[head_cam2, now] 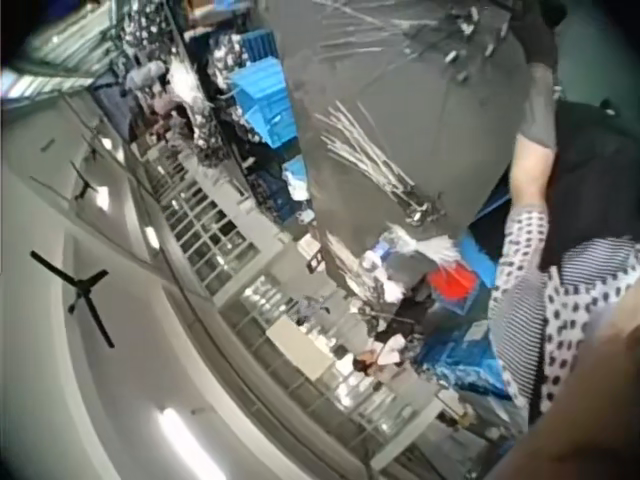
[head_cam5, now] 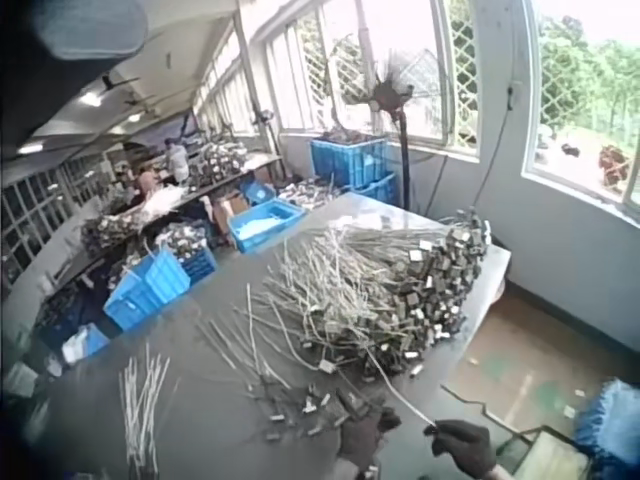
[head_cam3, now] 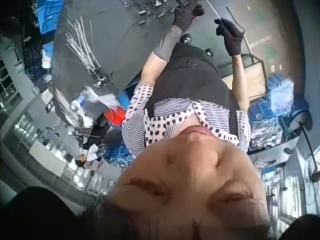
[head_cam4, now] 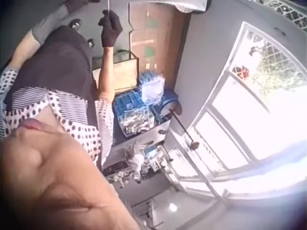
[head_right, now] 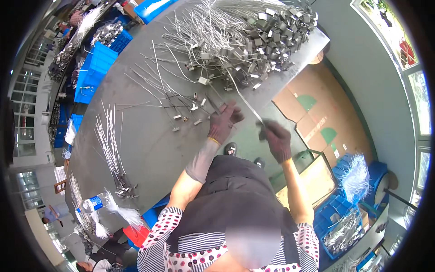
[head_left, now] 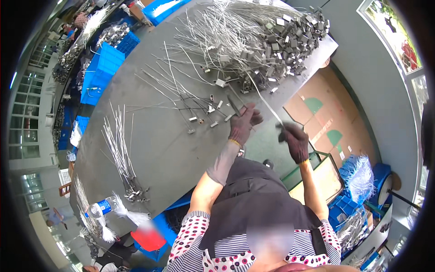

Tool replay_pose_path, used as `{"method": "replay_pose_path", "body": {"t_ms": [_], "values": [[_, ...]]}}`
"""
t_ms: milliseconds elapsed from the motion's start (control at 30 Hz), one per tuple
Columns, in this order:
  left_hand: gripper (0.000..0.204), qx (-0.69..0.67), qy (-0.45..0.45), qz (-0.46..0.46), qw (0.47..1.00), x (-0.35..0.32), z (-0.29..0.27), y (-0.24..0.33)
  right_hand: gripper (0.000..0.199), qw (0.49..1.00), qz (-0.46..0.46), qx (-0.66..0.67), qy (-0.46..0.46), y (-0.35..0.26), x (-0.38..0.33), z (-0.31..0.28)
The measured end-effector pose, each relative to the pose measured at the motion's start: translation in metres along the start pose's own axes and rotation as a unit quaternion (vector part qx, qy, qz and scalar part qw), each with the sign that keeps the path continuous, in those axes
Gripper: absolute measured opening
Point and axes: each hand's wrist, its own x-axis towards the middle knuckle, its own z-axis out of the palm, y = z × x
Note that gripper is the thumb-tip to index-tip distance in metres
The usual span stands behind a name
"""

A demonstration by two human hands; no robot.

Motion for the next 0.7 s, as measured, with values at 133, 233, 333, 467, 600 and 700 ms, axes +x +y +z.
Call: {"method": "replay_pose_path", "body": {"t_ms": [133,233,333,467,600,700], "values": [[0.028,-0.156,-0.104,-0.035,0.982,0.008,0.020,0.000,0.021,0.981,0.191,0.023,-0.035,0.053,-0.088,-0.042],[0.023,-0.133,-0.122,-0.025,0.983,0.015,0.016,0.007,0.021,0.967,0.252,0.018,0.024,0.123,-0.150,-0.070],[0.021,-0.172,-0.091,-0.010,0.981,0.024,-0.002,0.011,0.023,0.960,0.265,-0.050,0.078,0.172,-0.192,-0.096],[0.023,-0.171,-0.071,0.065,0.981,0.029,-0.027,0.027,0.019,0.946,0.297,-0.093,0.093,0.167,-0.214,-0.108],[0.020,-0.156,-0.011,0.131,0.979,0.012,-0.040,0.037,0.018,0.943,0.309,-0.064,0.104,0.163,-0.221,-0.113],[0.026,-0.191,0.068,0.131,0.971,0.004,-0.046,0.039,0.018,0.939,0.319,-0.065,0.114,0.155,-0.217,-0.120]]}}
